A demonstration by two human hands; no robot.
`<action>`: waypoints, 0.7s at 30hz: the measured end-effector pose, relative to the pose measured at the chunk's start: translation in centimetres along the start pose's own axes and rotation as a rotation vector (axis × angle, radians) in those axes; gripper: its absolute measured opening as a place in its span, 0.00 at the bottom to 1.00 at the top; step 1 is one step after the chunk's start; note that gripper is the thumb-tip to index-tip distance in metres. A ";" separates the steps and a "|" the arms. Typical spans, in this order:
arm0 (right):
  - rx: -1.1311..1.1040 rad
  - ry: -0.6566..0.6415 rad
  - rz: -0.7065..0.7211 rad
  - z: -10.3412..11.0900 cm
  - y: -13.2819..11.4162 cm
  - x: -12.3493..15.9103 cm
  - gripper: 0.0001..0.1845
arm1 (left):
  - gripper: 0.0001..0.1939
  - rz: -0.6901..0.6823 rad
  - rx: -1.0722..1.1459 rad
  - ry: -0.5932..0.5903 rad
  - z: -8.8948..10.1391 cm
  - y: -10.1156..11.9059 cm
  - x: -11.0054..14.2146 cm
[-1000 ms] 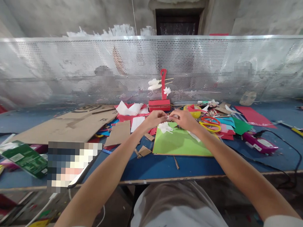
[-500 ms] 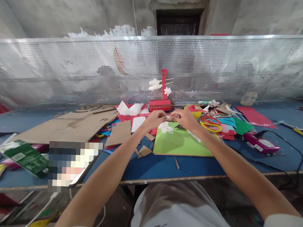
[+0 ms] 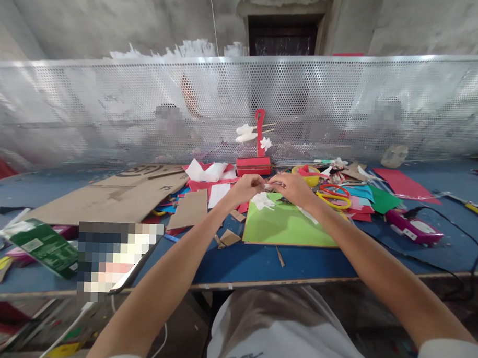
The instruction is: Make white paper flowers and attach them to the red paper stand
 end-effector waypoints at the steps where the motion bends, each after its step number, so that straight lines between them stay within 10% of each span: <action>1: 0.011 -0.003 0.007 0.0 0.0 0.0 0.11 | 0.07 -0.002 -0.012 0.001 0.0 0.0 0.0; 21: -0.124 0.053 -0.048 0.3 0.0 -0.2 0.09 | 0.10 0.000 -0.023 -0.016 -0.1 -0.3 0.0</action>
Point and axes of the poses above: each hand's wrist, its own x-axis away from the middle knuckle, its own z-axis out of the back of the hand, y = z × x, the point moved 5 cm from there along -x, towards the middle knuckle, and after that the axes turned 6 degrees about y, right-handed, at the moved point
